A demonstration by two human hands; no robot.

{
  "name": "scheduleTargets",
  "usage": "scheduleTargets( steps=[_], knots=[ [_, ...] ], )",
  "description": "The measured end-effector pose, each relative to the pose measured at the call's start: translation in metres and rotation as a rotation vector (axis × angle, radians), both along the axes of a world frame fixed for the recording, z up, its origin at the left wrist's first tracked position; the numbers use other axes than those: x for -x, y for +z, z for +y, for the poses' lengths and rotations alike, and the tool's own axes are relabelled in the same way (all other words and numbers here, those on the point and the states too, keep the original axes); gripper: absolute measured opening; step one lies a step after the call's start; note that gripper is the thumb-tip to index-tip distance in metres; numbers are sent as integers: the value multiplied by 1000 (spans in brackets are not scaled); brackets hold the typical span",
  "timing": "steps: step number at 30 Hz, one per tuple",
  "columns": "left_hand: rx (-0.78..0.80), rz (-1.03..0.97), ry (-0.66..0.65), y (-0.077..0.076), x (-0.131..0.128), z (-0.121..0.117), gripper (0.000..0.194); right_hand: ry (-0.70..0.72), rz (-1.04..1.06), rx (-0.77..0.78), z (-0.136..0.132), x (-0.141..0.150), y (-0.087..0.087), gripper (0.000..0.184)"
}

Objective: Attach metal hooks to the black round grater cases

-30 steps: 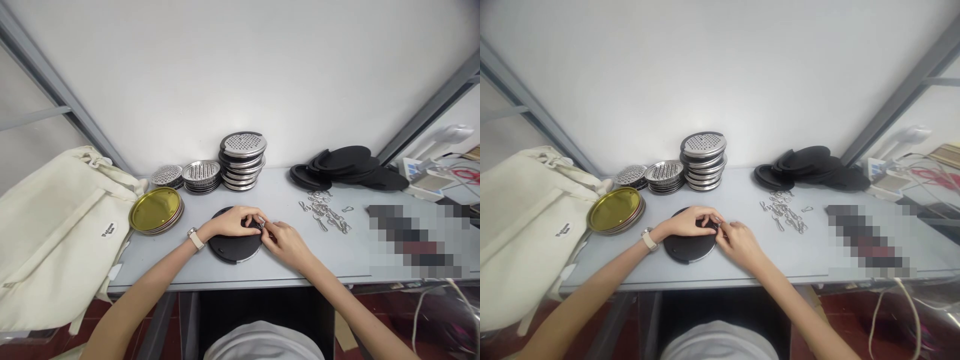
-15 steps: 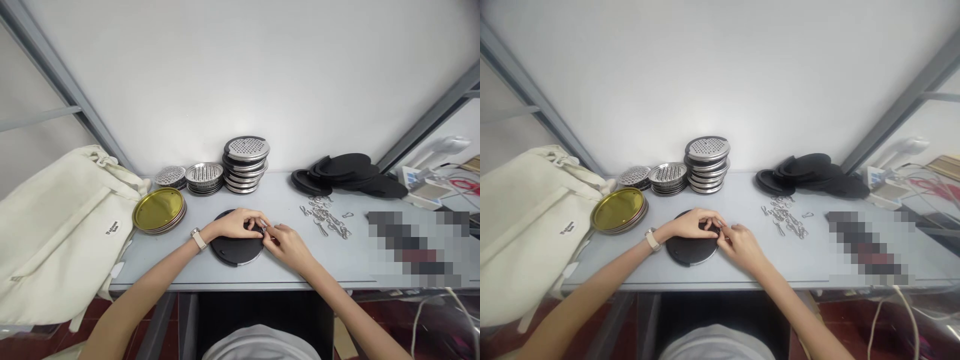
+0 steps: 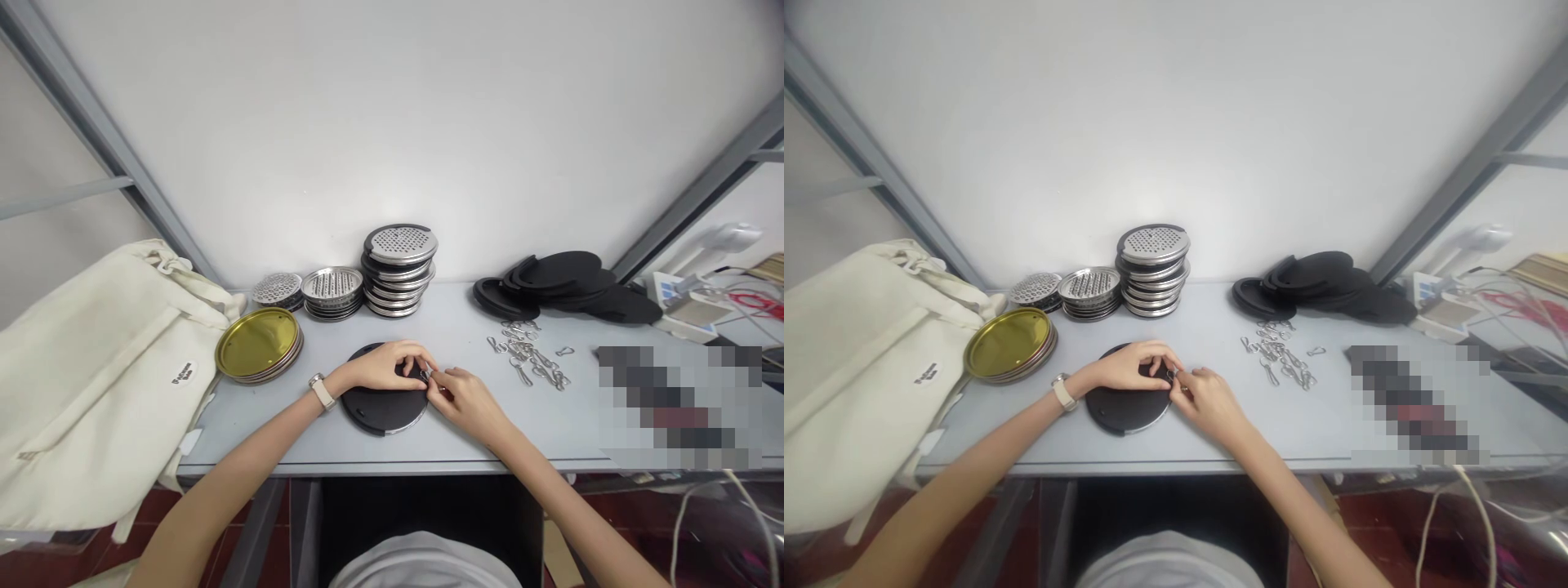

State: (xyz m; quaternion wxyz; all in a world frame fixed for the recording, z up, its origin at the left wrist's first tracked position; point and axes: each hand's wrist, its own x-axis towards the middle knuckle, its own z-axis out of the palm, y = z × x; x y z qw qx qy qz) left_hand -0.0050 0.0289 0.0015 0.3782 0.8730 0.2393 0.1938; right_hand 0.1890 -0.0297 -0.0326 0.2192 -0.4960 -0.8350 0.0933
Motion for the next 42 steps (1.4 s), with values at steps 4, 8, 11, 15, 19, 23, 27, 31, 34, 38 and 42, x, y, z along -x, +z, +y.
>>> scheduleTargets(
  steps=[4, 8, 11, 15, 19, 23, 27, 31, 34, 38, 42],
  knots=[
    [51, -15, 0, 0, 0, -1, 38, 6, 6, 6, 1, 1, 0, 29],
    [76, -28, -3, -1, 0, -1, 38, 4, 2, 19, 0, 1, -1, 29],
    [103, -20, 4, -1, 0, 0, 38, -2, -2, 25, 0, 1, -1, 28],
    [138, -16, 16, 0, 0, 1, 36, -12, -12, 23, 0, 1, -2, 27],
    [158, -29, 9, 2, 0, 1, 35, -20, -26, 10, -1, 1, -2, 29],
    [190, -42, 13, 2, 0, 1, 34, -44, -23, -29, -2, 3, -3, 30],
    [216, -57, 13, 0, 0, 2, 35, -58, -18, -48, -3, 6, -5, 30],
    [228, -74, 4, -2, 1, 3, 35, -63, -11, -53, -3, 6, -4, 31],
    [235, -84, 0, -3, 1, 4, 36, -63, -4, -48, -3, 6, -2, 30],
    [242, -78, 1, -4, 2, 4, 35, -81, 2, -31, -4, 5, -2, 31],
    [203, -64, 2, -4, 1, 4, 35, -73, 2, -18, -3, 4, -3, 30]
  ],
)
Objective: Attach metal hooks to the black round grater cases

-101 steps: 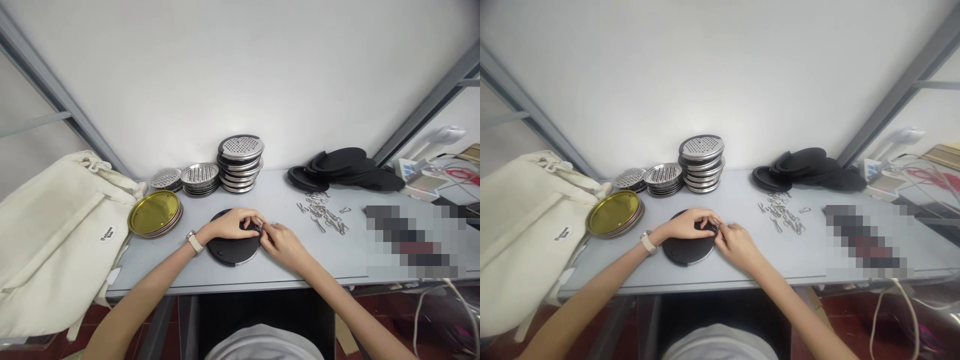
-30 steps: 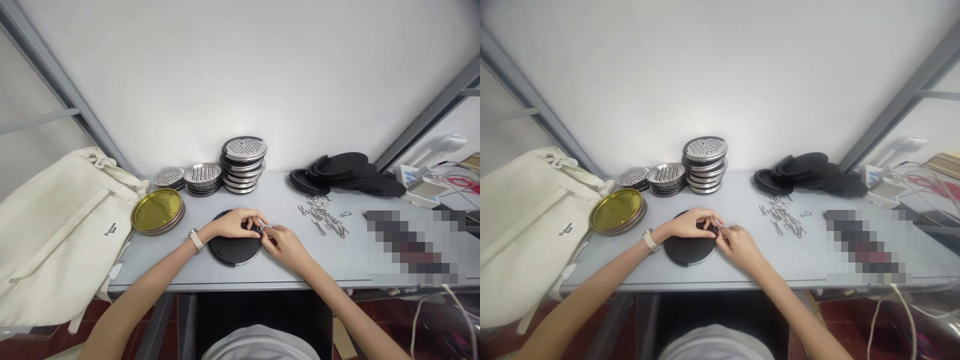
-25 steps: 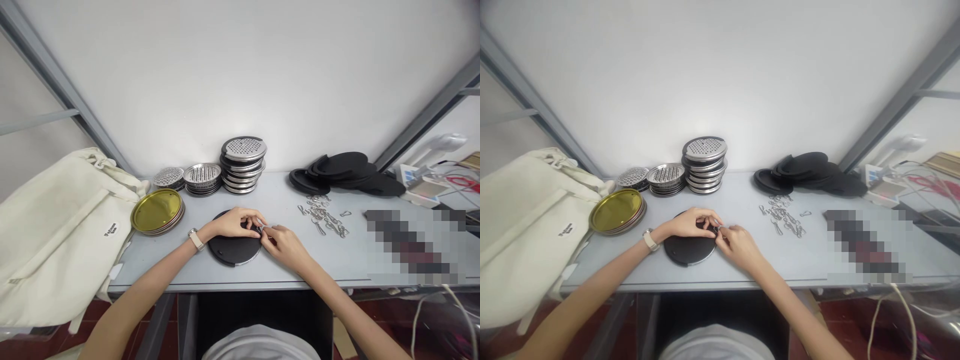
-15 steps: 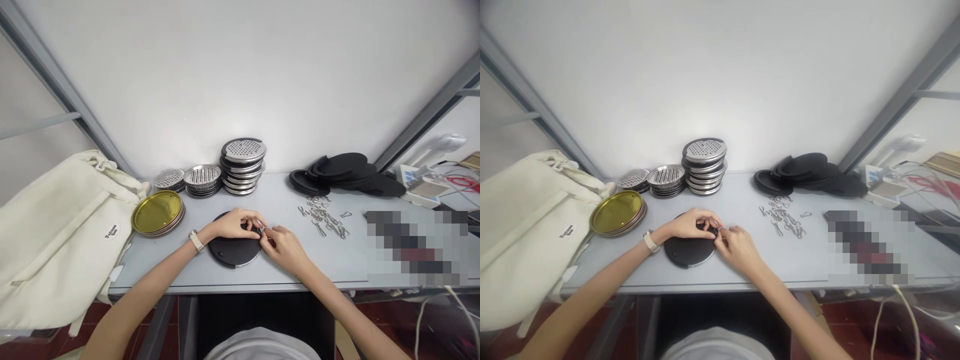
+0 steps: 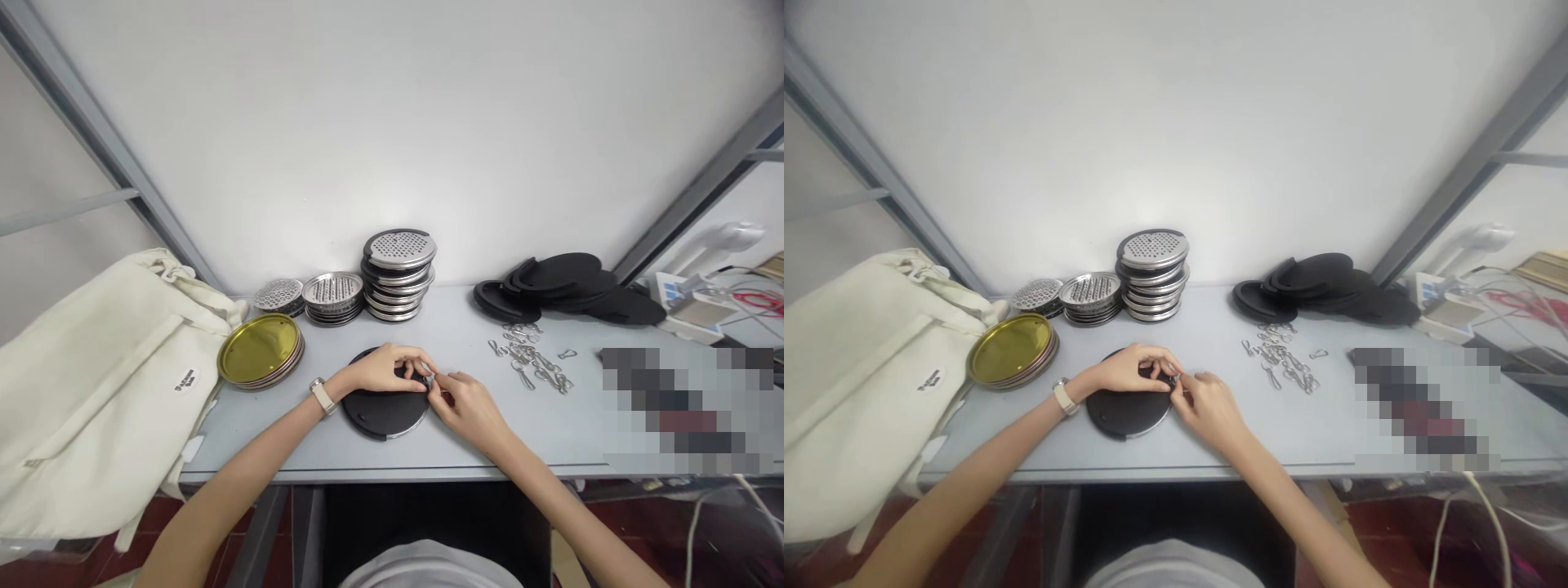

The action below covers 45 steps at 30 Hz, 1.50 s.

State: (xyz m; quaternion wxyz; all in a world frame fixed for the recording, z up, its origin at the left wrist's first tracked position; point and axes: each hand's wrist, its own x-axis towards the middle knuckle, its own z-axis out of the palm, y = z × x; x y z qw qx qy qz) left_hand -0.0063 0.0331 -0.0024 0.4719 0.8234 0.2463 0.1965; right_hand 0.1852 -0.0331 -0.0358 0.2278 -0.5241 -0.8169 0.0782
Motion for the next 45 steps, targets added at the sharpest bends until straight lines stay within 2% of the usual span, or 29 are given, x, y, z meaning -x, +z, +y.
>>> scheduleTargets(
  steps=[11, 25, 45],
  knots=[
    [-95, 38, 6, 4, -1, -2, 34, 63, -24, 14, 3, 0, -2, 29],
    [-20, 48, 24, 4, -1, -1, 32, 66, -49, 17, 3, 1, -2, 29],
    [-40, 53, 28, 7, -1, -3, 31, 45, -128, 5, 3, 1, -1, 27]
  ],
)
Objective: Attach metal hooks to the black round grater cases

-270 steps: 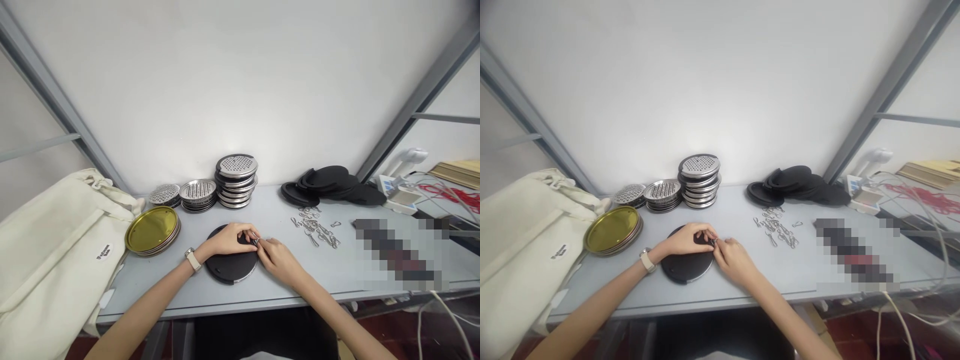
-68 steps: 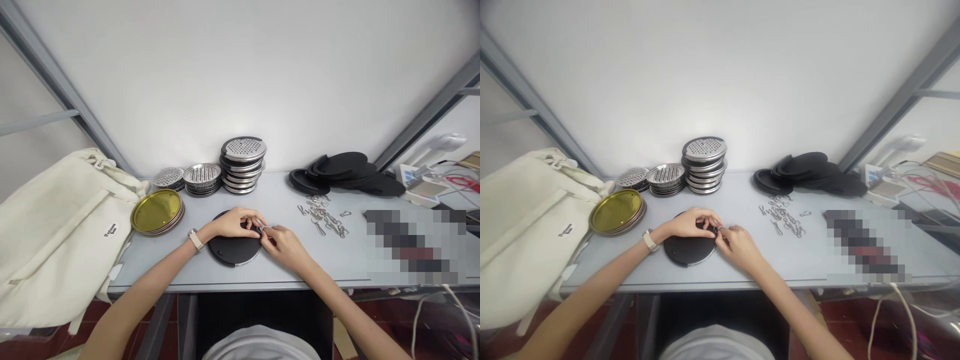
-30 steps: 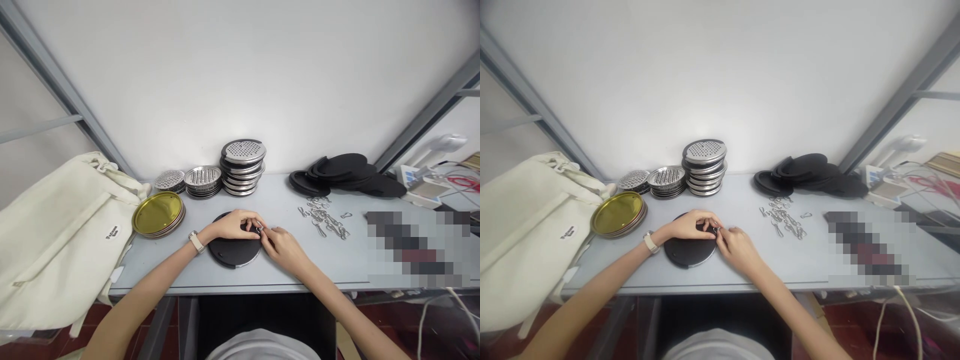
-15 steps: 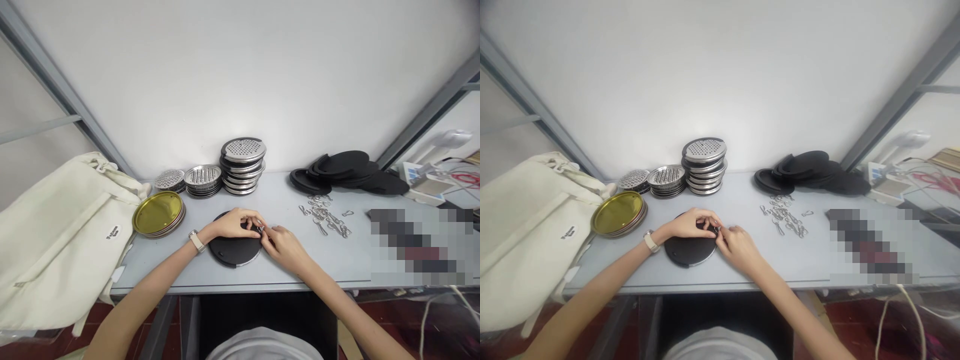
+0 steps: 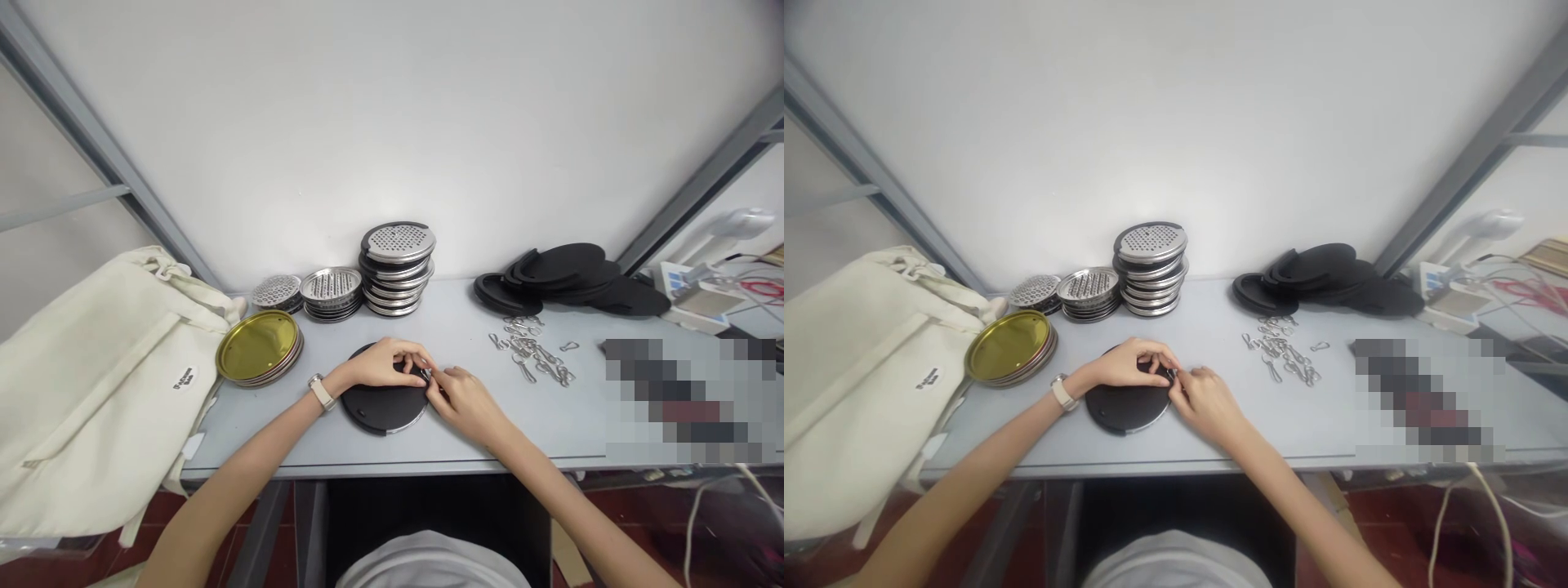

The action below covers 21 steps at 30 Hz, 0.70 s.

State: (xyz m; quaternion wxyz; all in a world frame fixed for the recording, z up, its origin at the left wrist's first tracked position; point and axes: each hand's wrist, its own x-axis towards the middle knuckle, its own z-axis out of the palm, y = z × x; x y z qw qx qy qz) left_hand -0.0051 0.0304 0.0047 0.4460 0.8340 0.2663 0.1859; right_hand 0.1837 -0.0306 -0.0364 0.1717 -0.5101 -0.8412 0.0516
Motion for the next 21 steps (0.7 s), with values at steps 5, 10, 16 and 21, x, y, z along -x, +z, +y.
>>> scheduleTargets(
  steps=[5, 10, 16, 21],
  knots=[
    [-38, 6, -6, 0, 0, 0, 29, 2, -13, -2, 0, 0, 1, 29],
    [-49, -7, -13, -1, 1, 1, 29, 4, -16, -4, 0, 1, 1, 28],
    [-46, 3, -2, -1, 0, 0, 29, -1, -7, -9, 0, 0, 1, 29],
    [-41, 4, -2, 0, -1, 0, 29, -1, -15, -15, 1, 1, 0, 30]
  ],
)
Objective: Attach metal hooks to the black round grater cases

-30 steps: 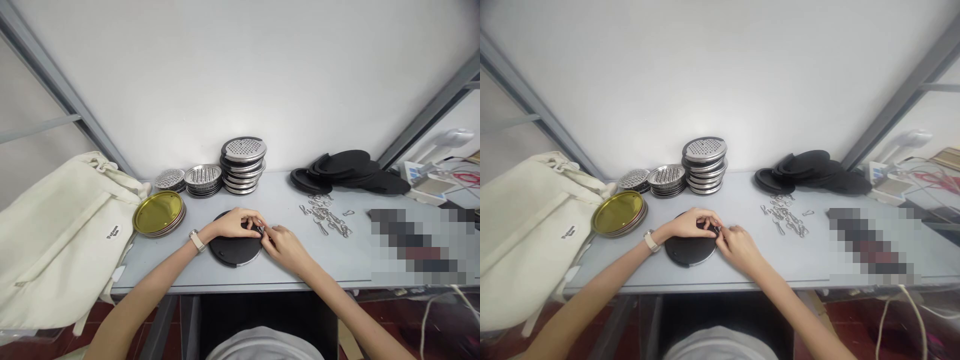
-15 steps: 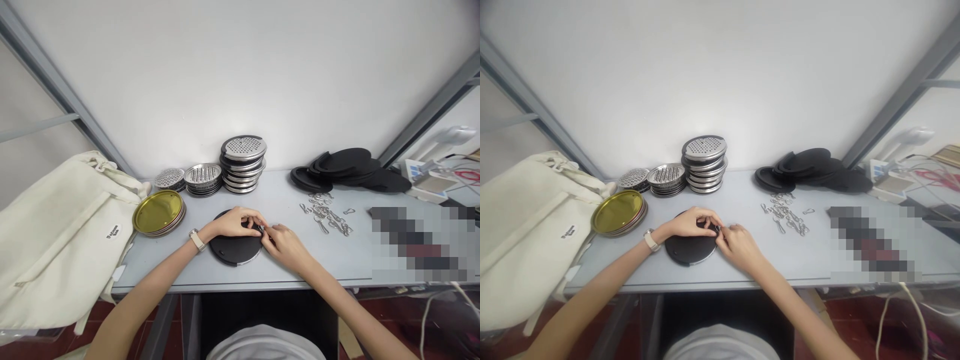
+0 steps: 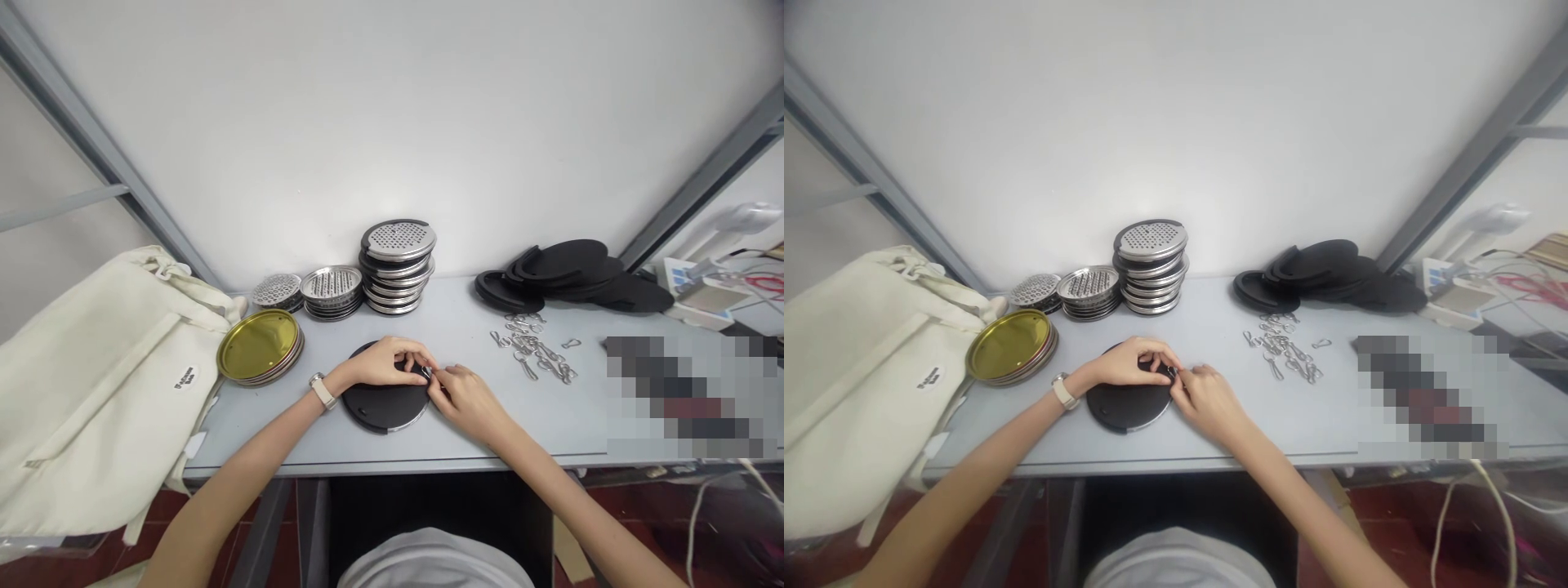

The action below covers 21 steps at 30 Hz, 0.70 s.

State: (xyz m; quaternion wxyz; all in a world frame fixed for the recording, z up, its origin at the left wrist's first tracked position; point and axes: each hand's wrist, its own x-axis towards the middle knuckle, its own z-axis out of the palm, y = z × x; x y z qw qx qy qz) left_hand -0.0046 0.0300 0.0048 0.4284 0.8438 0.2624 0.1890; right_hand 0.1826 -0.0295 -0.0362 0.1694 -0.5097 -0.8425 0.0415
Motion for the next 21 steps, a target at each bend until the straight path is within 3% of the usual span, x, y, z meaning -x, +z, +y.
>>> scheduleTargets(
  steps=[21],
  knots=[
    [-2, -6, 15, -2, 0, 1, 27, 0, -3, -12, -1, -1, -1, 30]
  ],
)
